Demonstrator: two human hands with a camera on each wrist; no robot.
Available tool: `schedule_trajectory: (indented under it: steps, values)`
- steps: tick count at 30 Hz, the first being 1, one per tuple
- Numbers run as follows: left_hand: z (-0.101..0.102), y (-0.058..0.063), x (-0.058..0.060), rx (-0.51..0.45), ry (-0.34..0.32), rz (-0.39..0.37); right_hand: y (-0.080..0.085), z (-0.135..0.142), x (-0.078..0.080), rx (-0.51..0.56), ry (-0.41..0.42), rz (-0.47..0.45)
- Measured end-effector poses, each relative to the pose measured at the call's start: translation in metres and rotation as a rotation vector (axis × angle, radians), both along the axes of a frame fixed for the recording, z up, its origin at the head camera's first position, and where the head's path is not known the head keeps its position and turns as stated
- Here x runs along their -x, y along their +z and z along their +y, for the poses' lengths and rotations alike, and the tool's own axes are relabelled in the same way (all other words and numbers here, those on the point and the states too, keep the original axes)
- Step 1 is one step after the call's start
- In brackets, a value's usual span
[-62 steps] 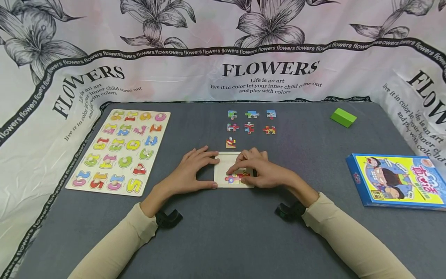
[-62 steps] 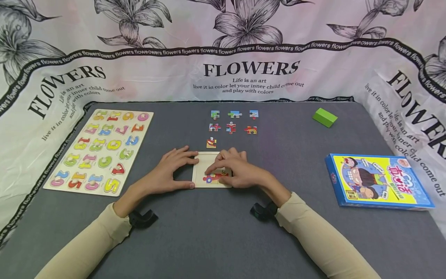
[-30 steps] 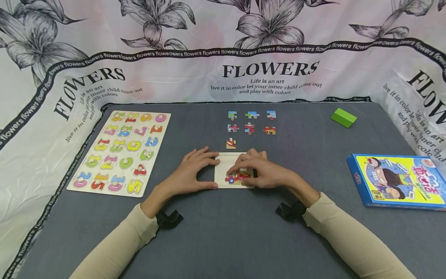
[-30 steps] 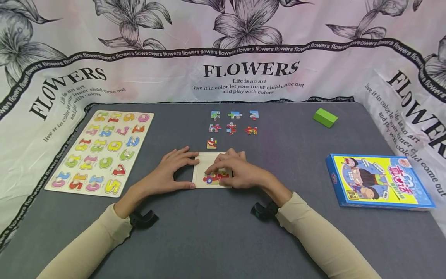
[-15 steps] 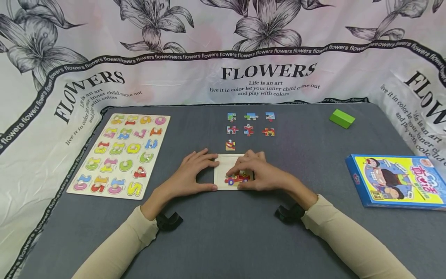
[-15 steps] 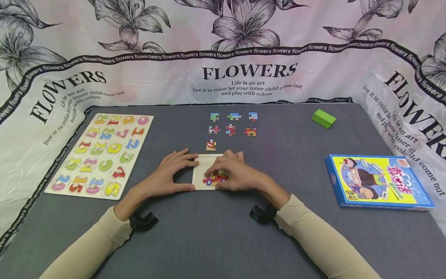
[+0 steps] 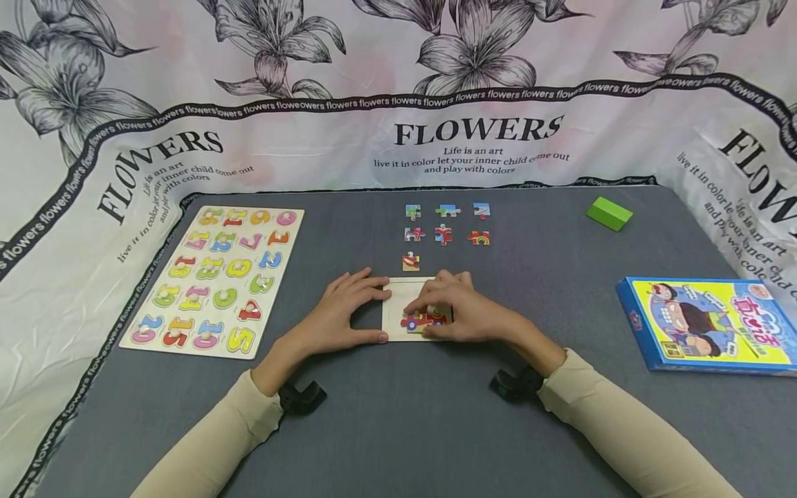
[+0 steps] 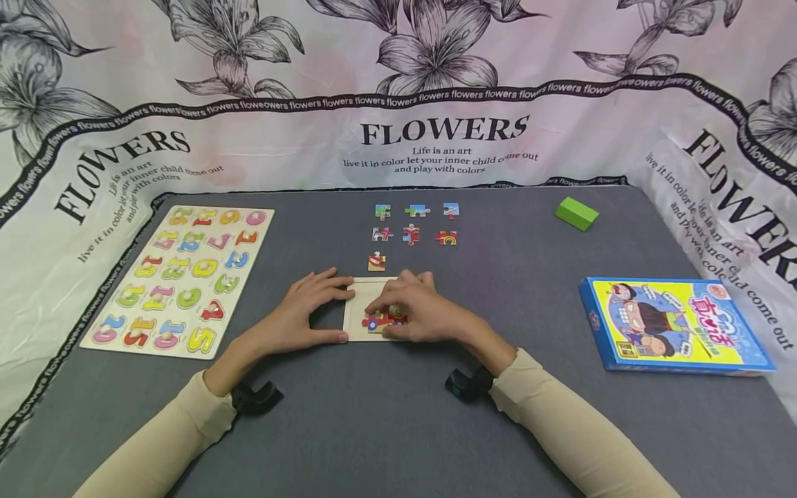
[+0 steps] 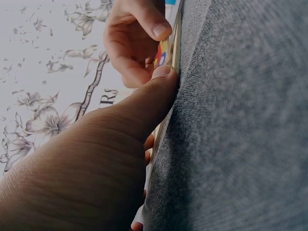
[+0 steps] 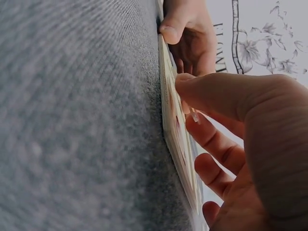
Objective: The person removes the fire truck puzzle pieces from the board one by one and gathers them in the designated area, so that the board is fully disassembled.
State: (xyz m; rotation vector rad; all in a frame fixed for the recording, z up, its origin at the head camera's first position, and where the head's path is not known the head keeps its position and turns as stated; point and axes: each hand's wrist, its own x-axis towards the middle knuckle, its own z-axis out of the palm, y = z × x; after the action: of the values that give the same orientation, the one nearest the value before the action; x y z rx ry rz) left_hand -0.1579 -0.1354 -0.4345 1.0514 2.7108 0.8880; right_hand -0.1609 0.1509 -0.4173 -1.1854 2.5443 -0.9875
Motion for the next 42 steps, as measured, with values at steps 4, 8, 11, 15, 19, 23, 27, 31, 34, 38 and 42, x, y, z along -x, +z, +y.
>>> schedule_trajectory:
  steps: [4, 8, 11, 15, 19, 23, 27, 31, 34, 38, 42]
  values:
    - [-0.001, 0.001, -0.001, 0.003, 0.004, 0.002, -0.002, 0.001, 0.002, 0.058, 0.002, -0.008]
    - [-0.001, 0.001, -0.001, 0.012, 0.008, 0.000, -0.004, 0.002, 0.005, 0.102, -0.005, 0.008]
    - [-0.002, 0.001, -0.001, 0.018, 0.009, -0.005, -0.005, 0.005, 0.008, 0.113, -0.025, 0.009]
    - [-0.002, 0.000, 0.000, 0.024, 0.008, -0.009, -0.005, 0.012, 0.013, 0.119, -0.057, 0.002]
    - [-0.002, 0.000, 0.000, 0.027, 0.008, -0.014, -0.004, 0.023, 0.023, 0.110, -0.105, 0.034]
    - [-0.001, 0.000, 0.000, 0.020, 0.004, -0.006, -0.003, 0.035, 0.035, 0.094, -0.166, 0.076]
    - [-0.001, 0.001, 0.000, 0.005, -0.001, 0.005, -0.003, 0.044, 0.047, 0.061, -0.213, 0.115]
    - [-0.002, 0.000, -0.001, 0.007, 0.001, 0.001, -0.003, 0.046, 0.055, 0.013, -0.243, 0.142]
    - [-0.002, 0.000, -0.001, 0.015, 0.004, -0.003, -0.003, 0.045, 0.060, -0.023, -0.259, 0.153]
    - [-0.001, 0.000, -0.001, 0.018, 0.009, -0.009, -0.002, 0.042, 0.062, -0.067, -0.268, 0.158]
    - [-0.001, 0.000, -0.001, 0.018, 0.008, -0.006, -0.002, 0.041, 0.062, -0.081, -0.282, 0.160]
